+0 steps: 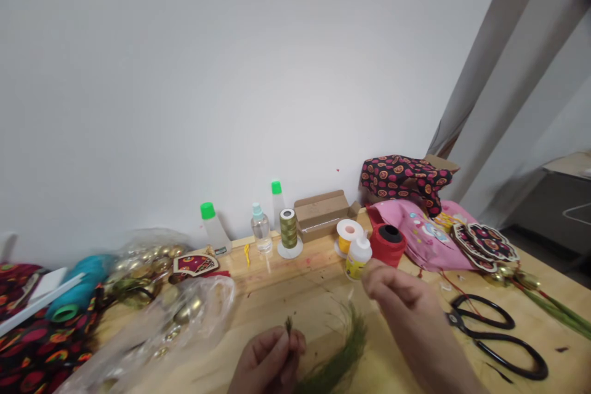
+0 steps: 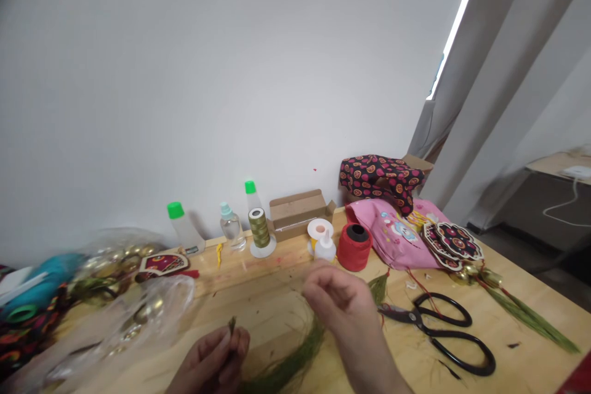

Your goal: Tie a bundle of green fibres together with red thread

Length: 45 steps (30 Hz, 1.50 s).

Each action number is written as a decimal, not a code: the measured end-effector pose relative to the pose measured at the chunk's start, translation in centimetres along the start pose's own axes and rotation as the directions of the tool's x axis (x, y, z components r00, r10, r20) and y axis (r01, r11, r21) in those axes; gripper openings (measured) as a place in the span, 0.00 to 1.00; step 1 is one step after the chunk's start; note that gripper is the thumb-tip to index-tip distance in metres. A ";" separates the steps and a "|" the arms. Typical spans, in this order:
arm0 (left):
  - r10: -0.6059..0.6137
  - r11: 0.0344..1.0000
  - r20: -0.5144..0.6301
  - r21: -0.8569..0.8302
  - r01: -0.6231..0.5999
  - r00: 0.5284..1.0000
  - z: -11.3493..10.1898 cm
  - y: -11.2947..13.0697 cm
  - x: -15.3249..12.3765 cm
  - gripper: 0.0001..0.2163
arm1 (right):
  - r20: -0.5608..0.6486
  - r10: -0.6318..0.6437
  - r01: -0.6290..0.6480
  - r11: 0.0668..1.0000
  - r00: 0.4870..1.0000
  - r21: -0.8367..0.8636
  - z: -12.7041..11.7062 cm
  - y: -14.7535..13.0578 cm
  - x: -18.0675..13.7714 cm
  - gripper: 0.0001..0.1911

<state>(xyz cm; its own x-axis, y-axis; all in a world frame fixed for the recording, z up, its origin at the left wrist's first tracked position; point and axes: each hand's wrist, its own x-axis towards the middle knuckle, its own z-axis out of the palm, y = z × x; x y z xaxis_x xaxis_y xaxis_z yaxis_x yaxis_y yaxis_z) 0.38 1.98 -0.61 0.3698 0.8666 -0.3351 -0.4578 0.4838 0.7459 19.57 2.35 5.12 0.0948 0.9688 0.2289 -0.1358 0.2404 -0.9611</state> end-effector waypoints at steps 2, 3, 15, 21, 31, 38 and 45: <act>0.059 0.998 -0.130 0.002 -0.059 0.990 -0.3 0.5 0.0 0.13 | 0.162 -0.053 0.066 0.995 0.985 -0.078 -1.5 -2.6 -0.5 0.09; 0.099 0.995 -0.188 0.008 -0.100 0.977 -0.4 0.7 0.1 0.12 | 0.256 -0.076 0.106 0.989 0.964 -0.105 -1.9 -3.9 -0.7 0.07; 0.164 0.967 -0.079 -0.183 -0.176 0.983 1.4 0.6 -0.5 0.06 | 0.366 -0.100 0.300 0.784 0.925 -0.543 4.2 0.5 -0.7 0.06; 0.158 0.958 0.022 -0.245 -0.148 0.987 1.7 0.4 -0.7 0.04 | 0.343 -0.093 0.276 0.797 0.935 -0.537 4.3 1.4 -0.3 0.04; 0.119 0.962 0.002 -0.246 -0.115 0.993 1.8 0.5 -0.9 0.04 | 0.434 -0.026 0.244 0.856 0.901 -0.456 4.0 1.3 0.4 0.05; 0.110 0.977 0.018 -0.186 -0.105 0.994 1.5 0.4 -0.9 0.05 | 0.522 -0.012 0.303 0.826 0.853 -0.475 3.8 0.5 1.0 0.05; 0.094 0.980 0.009 -0.176 -0.091 0.995 1.6 0.2 -0.8 0.05 | 0.567 0.035 0.327 0.787 0.823 -0.523 3.4 0.1 1.4 0.06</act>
<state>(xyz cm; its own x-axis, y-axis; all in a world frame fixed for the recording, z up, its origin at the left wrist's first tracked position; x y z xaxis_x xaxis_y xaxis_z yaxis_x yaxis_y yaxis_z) 1.24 1.18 0.72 0.3321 0.9073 -0.2580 -0.6247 0.4165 0.6606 16.38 3.89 5.89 -0.4858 0.8399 0.2421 0.4401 0.4743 -0.7625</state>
